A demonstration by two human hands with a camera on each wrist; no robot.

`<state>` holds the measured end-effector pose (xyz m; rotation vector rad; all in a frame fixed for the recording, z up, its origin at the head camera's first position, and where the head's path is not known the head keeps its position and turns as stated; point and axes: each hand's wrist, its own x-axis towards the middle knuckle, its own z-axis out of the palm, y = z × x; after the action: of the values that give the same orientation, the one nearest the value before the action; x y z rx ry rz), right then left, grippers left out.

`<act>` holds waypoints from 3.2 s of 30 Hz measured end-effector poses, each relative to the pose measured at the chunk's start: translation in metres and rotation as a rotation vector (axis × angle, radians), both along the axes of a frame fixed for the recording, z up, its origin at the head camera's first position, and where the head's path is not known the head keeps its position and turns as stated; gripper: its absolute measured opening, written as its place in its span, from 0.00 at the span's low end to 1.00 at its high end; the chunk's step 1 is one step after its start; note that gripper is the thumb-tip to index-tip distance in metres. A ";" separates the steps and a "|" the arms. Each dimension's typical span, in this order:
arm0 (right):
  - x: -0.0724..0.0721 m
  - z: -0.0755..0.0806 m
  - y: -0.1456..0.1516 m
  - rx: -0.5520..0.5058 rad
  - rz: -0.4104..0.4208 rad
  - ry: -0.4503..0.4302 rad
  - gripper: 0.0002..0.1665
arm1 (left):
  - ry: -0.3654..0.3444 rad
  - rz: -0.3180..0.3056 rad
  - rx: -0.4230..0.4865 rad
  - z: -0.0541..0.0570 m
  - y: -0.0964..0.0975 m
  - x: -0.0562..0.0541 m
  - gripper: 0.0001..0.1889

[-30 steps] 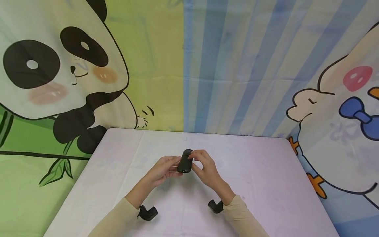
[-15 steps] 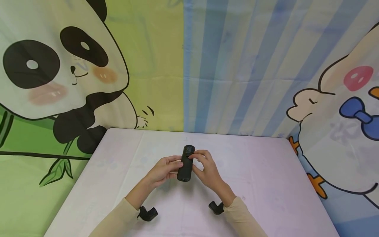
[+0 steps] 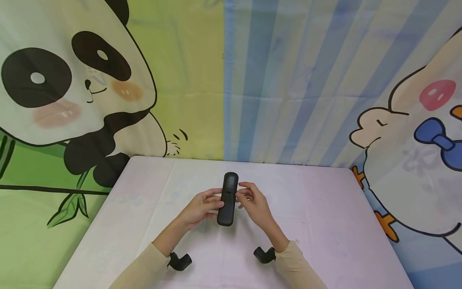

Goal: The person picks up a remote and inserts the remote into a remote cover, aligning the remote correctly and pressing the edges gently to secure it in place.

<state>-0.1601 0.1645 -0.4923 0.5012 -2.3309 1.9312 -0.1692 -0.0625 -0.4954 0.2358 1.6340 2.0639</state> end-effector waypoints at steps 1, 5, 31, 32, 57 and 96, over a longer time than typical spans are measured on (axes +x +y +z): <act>0.000 0.001 0.000 -0.016 0.001 -0.056 0.23 | 0.008 -0.001 -0.007 0.000 0.000 0.000 0.31; 0.000 0.005 -0.001 -0.055 0.011 -0.205 0.26 | 0.028 -0.004 -0.023 -0.003 0.001 0.001 0.30; -0.025 -0.001 -0.014 -0.137 0.020 -0.295 0.22 | 0.320 0.274 -0.473 -0.021 -0.055 -0.003 0.17; -0.028 -0.003 -0.017 -0.143 0.014 -0.299 0.22 | 0.329 0.289 -0.520 -0.023 -0.059 -0.004 0.17; -0.087 -0.044 -0.085 -0.042 -0.158 -0.397 0.20 | 0.159 0.172 -0.574 -0.052 -0.076 -0.030 0.15; -0.064 -0.032 -0.063 -0.256 -0.055 -0.287 0.20 | 0.059 0.265 -0.211 -0.043 -0.052 -0.020 0.25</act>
<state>-0.2237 0.1012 -0.5238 0.1448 -2.1662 2.3643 -0.1897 -0.1149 -0.5386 0.0081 1.9948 2.0649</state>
